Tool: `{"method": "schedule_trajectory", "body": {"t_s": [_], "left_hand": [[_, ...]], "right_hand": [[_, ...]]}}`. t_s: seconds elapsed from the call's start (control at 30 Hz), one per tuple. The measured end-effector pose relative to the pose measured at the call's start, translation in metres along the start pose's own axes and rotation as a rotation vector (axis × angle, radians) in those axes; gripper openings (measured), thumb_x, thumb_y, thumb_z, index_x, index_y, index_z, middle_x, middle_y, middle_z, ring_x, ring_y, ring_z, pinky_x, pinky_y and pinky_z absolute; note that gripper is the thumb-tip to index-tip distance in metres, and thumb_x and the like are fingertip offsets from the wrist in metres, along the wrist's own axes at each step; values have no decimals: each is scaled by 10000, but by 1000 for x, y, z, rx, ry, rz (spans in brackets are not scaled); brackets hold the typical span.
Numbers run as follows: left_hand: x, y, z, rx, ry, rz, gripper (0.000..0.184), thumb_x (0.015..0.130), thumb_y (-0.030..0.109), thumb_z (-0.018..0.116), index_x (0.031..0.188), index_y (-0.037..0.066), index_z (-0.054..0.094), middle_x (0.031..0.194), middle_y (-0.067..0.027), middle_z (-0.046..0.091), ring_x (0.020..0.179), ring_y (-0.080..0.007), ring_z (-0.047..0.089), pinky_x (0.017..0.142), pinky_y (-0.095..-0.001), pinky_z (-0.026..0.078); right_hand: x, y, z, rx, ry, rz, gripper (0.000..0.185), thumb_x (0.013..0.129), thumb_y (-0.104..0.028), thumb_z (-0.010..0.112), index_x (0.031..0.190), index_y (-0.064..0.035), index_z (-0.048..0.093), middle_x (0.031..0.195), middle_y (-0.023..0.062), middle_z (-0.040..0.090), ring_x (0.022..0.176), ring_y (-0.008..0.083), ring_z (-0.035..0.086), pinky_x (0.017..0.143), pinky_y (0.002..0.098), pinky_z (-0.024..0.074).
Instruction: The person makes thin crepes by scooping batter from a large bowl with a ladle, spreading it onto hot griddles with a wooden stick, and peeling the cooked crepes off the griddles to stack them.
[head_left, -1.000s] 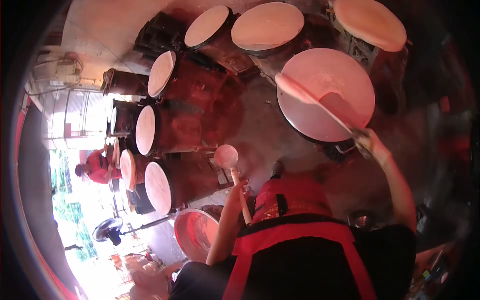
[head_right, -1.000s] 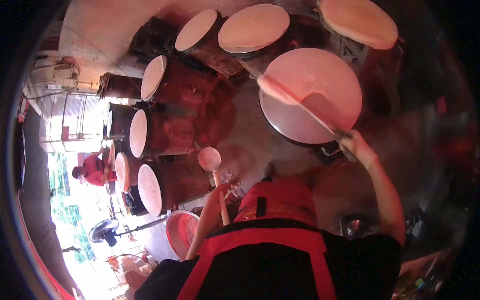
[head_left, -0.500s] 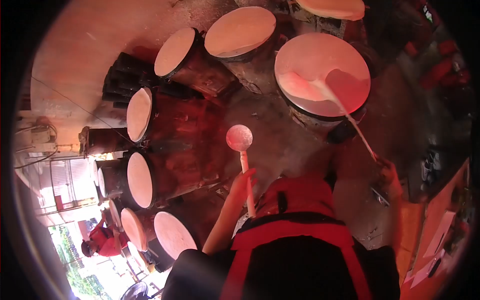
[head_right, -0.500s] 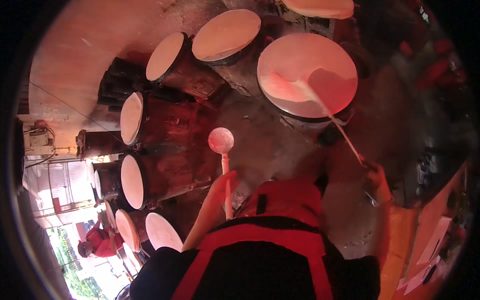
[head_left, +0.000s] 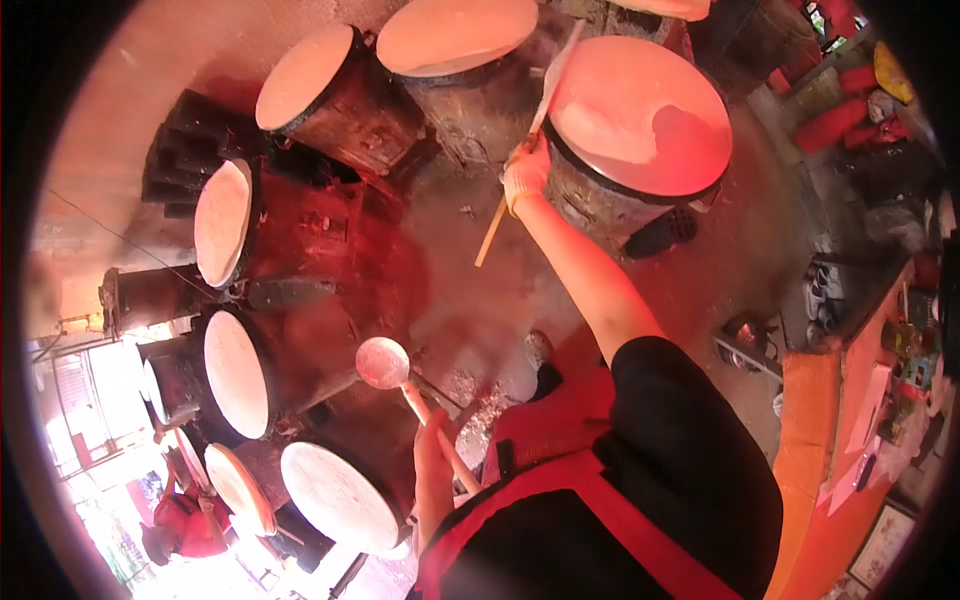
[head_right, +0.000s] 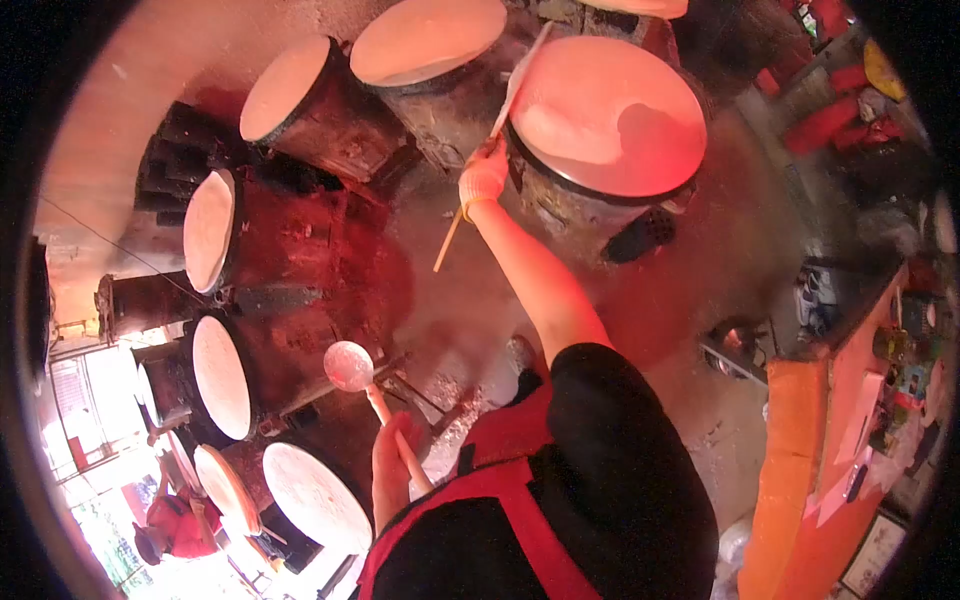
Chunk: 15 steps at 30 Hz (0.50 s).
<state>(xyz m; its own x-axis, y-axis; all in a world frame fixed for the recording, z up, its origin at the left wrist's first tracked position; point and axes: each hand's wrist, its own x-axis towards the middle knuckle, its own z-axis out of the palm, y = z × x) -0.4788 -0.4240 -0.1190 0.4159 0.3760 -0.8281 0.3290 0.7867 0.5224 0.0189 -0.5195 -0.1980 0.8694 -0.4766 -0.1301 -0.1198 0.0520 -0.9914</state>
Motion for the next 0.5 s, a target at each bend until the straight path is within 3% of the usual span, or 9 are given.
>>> {"method": "schedule_trajectory", "body": {"t_s": [0.07,0.13,0.17,0.23,0.3,0.33,0.43,0.5], "left_hand": [[8,-4,-7,-12,20,-30,144,898,148,644,1010,62,616,918,-42,647,852,-194,632,821,-346,554],[20,-5,-16,-18,-20,-91,133,909,123,628,1021,59,598,941,-43,635,896,-181,620,854,-336,541],[18,-2,-4,15,-15,-77,152,899,115,634,1027,52,583,949,-40,614,898,-169,605,852,-323,529],[2,9,28,84,6,-51,194,879,98,645,1039,40,552,966,-36,572,902,-144,574,848,-297,504],[-7,10,48,120,-32,-24,209,886,116,634,1072,63,554,981,-16,561,944,-132,555,893,-313,475],[-11,10,55,148,-61,-17,213,886,121,633,1078,70,556,978,-11,558,948,-128,551,899,-315,468],[-12,4,69,225,-112,8,209,881,134,636,1072,82,569,972,1,550,958,-113,539,910,-312,438],[-16,-2,80,248,-127,26,198,879,134,636,1059,79,575,973,1,550,956,-111,539,906,-308,435]], "right_hand": [[-12,54,-27,95,-52,83,357,1001,-304,458,1326,-169,516,832,92,595,678,232,569,606,369,467],[-45,36,-74,217,-94,266,368,1008,-351,457,1369,-281,474,714,-8,527,527,142,499,454,310,431],[-77,-15,-109,286,-112,408,376,1009,-364,455,1382,-324,449,673,-32,488,486,112,459,412,275,396],[-97,-49,-159,339,-141,432,418,1016,-297,467,1430,-290,413,627,-71,396,444,54,363,358,232,321],[-95,-58,-201,193,-146,402,426,1014,-350,481,1432,-303,414,627,-64,419,437,64,377,367,244,339],[-71,-9,-220,151,-172,299,423,1013,-361,481,1430,-321,421,618,-65,423,432,60,379,360,239,334],[-57,-49,-260,145,-155,359,419,1021,-336,462,1438,-326,422,610,-64,427,437,55,387,358,241,325],[-36,-48,-254,276,-141,370,278,1022,-345,457,1280,-256,507,636,-51,447,430,82,394,355,256,324]]}}
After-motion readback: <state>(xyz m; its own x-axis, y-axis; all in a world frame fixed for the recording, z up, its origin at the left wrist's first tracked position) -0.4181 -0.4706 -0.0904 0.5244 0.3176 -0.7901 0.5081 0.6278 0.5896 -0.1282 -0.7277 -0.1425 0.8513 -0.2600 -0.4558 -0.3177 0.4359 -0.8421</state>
